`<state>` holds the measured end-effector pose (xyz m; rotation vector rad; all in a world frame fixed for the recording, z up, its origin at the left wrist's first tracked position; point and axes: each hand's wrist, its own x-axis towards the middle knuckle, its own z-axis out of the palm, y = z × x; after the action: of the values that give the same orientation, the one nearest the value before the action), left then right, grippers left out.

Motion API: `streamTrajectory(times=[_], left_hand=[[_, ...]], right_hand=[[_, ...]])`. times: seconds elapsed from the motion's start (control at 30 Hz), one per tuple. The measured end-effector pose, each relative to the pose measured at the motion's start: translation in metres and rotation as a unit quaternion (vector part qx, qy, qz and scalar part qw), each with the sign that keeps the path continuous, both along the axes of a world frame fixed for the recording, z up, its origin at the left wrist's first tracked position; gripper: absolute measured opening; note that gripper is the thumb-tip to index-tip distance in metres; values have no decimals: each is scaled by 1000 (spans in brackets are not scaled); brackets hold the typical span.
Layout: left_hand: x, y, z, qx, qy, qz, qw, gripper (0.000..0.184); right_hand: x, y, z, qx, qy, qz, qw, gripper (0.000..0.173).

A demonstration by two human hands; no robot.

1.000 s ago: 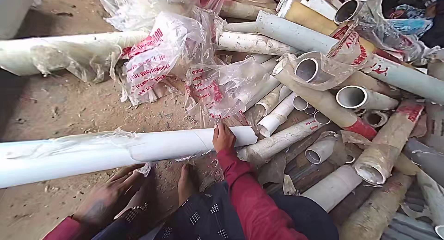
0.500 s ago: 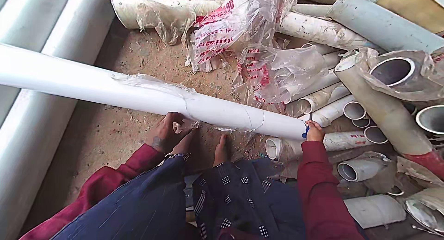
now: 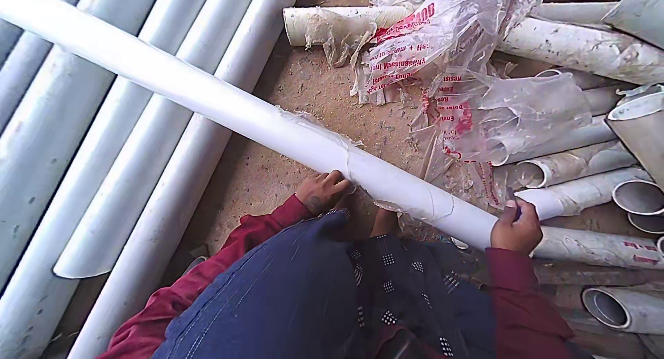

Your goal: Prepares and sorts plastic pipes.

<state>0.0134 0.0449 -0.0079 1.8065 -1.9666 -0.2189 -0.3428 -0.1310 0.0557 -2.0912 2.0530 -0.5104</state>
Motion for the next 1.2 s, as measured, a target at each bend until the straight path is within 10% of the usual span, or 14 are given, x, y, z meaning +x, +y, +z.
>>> streamTrajectory(times=[0.1,0.47,0.67,0.8,1.03,1.13,1.2], left_hand=[[1,-4,0,-11,11,-40,999,11],[-9,-43,2,118,78,-330,933,29],[5,-24,24,-151,-23,-79,985,46],[1,-35,15,-24,-29,-62,997,68],[-19,-55,11,-61,-47,-40,996,40],[-23,-66,35,97,-24,18,995,61],[-31,-82,52,232,-17,-6,973,45]], right_hand=[[48,26,-22,-29,56,106,992,35],[94,-47,-10,189,128,-29,973,41],[96,-51,-9,207,134,-18,969,39],[97,-56,-10,223,153,-10,963,39],[92,-64,-16,242,146,16,959,39],[96,-64,-16,238,141,13,961,39],[95,-64,-16,239,143,6,960,39]])
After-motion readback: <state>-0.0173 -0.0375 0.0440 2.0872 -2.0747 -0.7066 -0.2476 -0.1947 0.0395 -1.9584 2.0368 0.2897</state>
